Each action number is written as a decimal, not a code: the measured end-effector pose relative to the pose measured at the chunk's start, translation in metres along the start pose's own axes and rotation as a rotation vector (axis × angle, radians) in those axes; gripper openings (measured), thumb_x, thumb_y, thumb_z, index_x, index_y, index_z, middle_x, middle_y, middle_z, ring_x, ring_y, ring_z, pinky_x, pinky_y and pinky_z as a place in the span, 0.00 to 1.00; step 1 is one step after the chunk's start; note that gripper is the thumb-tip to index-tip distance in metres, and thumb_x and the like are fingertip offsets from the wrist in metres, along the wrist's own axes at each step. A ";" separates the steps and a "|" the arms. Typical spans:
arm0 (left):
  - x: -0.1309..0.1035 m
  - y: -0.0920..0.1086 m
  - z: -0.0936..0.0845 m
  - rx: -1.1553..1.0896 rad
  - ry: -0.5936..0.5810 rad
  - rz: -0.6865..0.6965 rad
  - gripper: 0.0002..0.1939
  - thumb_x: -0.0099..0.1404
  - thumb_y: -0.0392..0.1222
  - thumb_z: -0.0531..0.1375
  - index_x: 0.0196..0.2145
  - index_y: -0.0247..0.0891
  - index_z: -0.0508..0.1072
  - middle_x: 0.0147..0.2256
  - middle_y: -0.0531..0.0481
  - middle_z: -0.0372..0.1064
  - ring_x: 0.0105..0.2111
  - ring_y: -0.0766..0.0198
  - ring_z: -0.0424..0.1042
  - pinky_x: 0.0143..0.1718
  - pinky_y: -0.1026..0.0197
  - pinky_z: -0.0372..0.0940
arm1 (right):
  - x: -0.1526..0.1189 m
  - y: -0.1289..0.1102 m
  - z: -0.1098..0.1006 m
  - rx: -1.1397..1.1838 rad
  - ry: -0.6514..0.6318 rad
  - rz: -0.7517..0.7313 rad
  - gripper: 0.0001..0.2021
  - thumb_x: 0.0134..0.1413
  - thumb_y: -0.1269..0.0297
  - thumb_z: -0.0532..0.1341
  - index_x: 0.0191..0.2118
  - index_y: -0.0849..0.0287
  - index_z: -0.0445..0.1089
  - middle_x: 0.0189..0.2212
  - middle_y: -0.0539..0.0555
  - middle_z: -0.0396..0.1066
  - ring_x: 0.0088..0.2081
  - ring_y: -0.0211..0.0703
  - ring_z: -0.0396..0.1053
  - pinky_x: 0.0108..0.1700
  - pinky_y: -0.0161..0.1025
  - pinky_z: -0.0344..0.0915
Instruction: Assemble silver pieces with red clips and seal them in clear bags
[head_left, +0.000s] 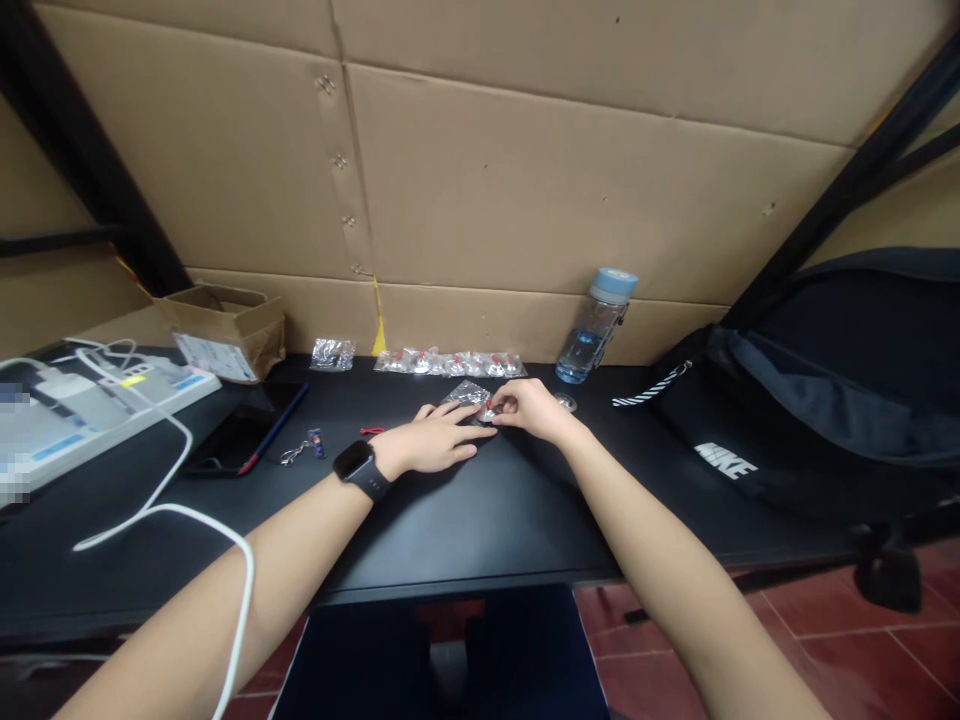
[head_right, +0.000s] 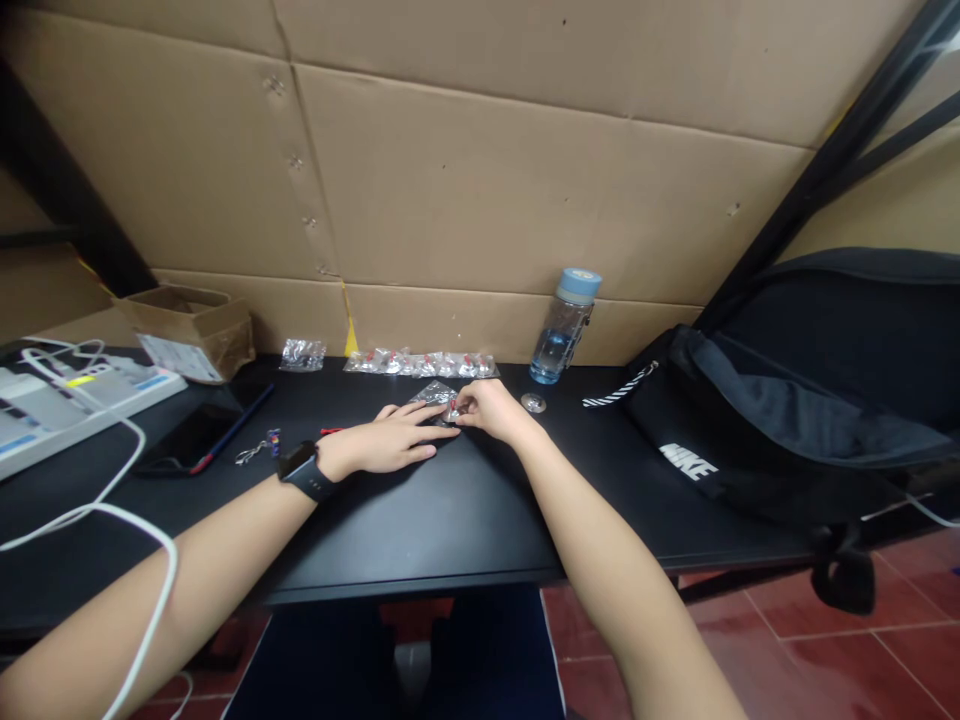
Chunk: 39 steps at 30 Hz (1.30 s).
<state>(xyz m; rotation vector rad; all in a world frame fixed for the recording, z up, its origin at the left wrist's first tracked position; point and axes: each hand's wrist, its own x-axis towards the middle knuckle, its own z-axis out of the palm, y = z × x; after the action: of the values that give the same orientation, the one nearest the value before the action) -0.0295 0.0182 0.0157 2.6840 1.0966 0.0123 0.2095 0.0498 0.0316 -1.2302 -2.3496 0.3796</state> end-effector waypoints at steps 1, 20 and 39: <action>0.000 -0.001 0.001 -0.003 0.000 -0.002 0.25 0.76 0.53 0.50 0.68 0.65 0.57 0.73 0.51 0.39 0.72 0.41 0.39 0.64 0.28 0.45 | 0.000 -0.001 0.001 0.018 0.008 -0.005 0.09 0.45 0.68 0.74 0.36 0.60 0.79 0.27 0.50 0.76 0.29 0.38 0.72 0.35 0.33 0.65; -0.003 -0.003 -0.008 -0.011 -0.022 -0.029 0.25 0.75 0.49 0.51 0.67 0.64 0.59 0.74 0.55 0.36 0.73 0.40 0.35 0.65 0.27 0.43 | 0.012 0.010 0.020 -0.035 0.067 0.026 0.13 0.51 0.57 0.72 0.29 0.58 0.72 0.27 0.48 0.72 0.29 0.36 0.65 0.33 0.32 0.57; -0.009 -0.018 -0.021 -0.058 -0.026 -0.054 0.20 0.75 0.48 0.52 0.59 0.70 0.69 0.73 0.63 0.38 0.72 0.38 0.36 0.66 0.27 0.39 | 0.017 0.003 0.030 -0.166 0.166 0.184 0.17 0.53 0.51 0.70 0.26 0.56 0.67 0.29 0.49 0.73 0.31 0.39 0.67 0.30 0.34 0.52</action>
<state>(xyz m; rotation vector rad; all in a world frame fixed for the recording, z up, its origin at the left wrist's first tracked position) -0.0504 0.0290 0.0331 2.5959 1.1422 0.0002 0.1877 0.0647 0.0089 -1.5008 -2.1687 0.1354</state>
